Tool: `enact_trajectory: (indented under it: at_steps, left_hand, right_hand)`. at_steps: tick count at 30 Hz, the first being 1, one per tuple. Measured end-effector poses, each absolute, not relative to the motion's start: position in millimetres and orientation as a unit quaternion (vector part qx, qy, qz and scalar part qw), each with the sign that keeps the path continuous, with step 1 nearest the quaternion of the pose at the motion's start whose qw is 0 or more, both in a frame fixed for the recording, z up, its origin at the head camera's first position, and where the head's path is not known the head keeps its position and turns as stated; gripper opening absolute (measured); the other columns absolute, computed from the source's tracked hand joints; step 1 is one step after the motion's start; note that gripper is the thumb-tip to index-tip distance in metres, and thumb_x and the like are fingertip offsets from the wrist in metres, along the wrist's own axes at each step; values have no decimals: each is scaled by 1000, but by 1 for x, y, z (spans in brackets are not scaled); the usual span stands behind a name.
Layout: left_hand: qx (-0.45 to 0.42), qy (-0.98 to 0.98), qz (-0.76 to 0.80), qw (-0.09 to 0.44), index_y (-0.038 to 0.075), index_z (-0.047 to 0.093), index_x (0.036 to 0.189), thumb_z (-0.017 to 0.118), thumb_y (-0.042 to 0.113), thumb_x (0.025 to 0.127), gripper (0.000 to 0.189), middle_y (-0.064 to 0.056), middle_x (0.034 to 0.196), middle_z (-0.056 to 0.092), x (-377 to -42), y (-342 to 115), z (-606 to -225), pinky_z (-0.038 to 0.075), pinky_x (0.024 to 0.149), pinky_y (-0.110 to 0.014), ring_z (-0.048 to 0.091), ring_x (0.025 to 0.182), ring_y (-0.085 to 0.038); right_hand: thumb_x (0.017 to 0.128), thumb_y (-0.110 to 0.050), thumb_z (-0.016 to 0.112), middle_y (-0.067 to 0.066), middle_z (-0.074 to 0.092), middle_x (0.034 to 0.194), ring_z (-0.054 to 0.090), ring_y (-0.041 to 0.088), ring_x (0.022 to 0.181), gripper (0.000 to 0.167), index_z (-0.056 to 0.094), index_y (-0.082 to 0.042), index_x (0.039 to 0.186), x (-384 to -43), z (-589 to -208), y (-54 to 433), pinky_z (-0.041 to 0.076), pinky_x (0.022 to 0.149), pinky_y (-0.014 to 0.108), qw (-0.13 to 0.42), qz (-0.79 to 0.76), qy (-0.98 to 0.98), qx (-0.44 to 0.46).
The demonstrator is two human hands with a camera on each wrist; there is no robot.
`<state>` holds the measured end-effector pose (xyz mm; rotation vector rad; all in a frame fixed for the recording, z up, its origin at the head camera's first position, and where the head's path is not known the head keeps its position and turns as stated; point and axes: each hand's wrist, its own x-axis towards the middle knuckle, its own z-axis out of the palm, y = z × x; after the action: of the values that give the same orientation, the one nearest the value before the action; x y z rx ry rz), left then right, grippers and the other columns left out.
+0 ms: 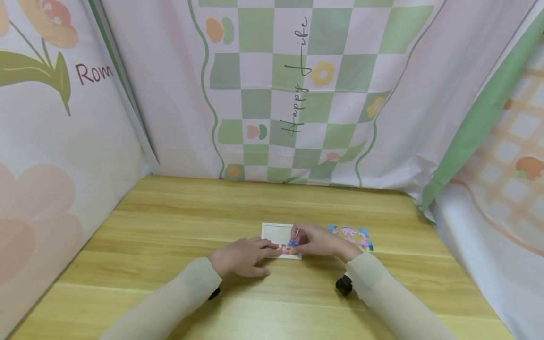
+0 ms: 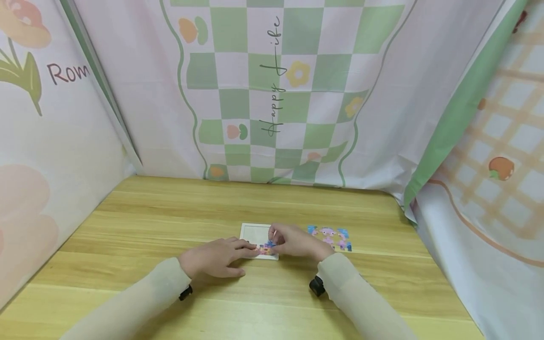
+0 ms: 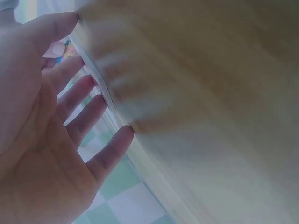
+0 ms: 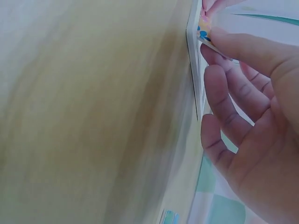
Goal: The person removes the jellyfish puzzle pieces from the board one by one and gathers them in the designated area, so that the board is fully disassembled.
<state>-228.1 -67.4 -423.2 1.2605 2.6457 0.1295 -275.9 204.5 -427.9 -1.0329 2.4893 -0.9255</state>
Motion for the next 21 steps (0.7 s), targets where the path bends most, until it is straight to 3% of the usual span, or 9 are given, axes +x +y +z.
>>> enact_trajectory:
  at_steps: [8,16,21]
  left_hand:
    - [438,893,38,95,28,38,156,57,44,102,60,3,155,41,-229,-68,-426,40,110,-42,40,140,-21]
    - [434,896,38,92,32,35,157,57,43,101,61,6,155,41,-229,-68,-427,39,111,-42,40,140,-19]
    - [439,894,41,85,31,36,157,59,40,101,61,5,154,43,-227,-69,-426,40,110,-42,41,139,-20]
  right_hand:
    - [95,-21,71,-3,57,74,49,9,63,22,55,-10,106,-273,-424,222,44,59,25,163,-344,862,-334]
    - [99,-22,66,3,65,85,55,13,69,19,57,-8,111,-265,-419,262,48,62,26,159,-344,869,-317]
    - [99,-21,66,5,66,91,61,19,80,22,58,-5,113,-259,-416,293,51,70,28,154,-355,876,-289]
